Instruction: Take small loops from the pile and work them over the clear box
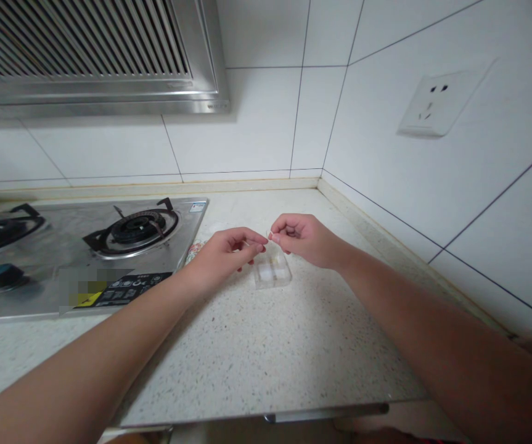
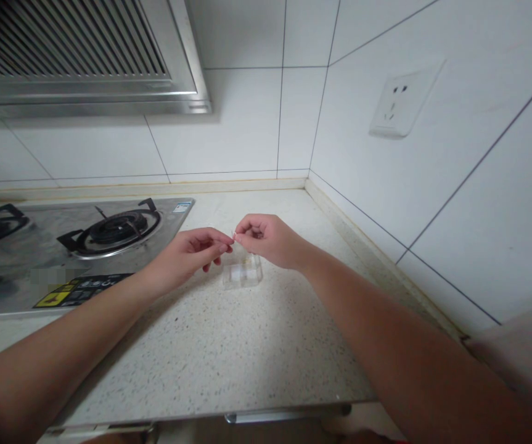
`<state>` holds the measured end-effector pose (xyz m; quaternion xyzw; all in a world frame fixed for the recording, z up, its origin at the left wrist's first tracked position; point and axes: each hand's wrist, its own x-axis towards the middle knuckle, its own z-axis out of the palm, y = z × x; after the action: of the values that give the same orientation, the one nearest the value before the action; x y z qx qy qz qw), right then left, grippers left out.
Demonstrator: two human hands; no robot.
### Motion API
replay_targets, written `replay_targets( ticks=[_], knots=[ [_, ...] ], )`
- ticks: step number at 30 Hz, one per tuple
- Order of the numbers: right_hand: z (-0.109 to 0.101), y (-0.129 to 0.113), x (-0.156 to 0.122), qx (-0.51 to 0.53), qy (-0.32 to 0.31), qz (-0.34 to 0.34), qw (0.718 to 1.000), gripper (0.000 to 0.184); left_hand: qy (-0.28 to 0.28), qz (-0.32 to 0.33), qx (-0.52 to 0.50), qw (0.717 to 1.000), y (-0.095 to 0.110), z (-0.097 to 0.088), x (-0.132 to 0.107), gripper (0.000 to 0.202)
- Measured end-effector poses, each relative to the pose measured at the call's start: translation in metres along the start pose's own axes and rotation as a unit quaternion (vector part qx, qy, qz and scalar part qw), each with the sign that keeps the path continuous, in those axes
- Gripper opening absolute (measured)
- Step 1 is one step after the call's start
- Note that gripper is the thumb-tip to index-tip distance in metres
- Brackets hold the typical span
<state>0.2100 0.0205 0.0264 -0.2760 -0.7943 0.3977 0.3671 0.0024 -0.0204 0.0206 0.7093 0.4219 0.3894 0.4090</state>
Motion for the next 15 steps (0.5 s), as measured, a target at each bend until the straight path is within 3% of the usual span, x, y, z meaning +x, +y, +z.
replay_targets(
  ticks=[5,15],
  knots=[
    [0.0009,0.0004,-0.0003,0.006,-0.012,0.003,1.000,0.020,-0.004,0.005,-0.015,1.000,-0.0038,-0.0005,0.0006,0.034],
    [0.0009,-0.0024,0.0002,-0.001,-0.003,-0.003,1.000,0.019,0.010,0.009,-0.013,1.000,0.0018,-0.0005,-0.0004,0.023]
  ],
)
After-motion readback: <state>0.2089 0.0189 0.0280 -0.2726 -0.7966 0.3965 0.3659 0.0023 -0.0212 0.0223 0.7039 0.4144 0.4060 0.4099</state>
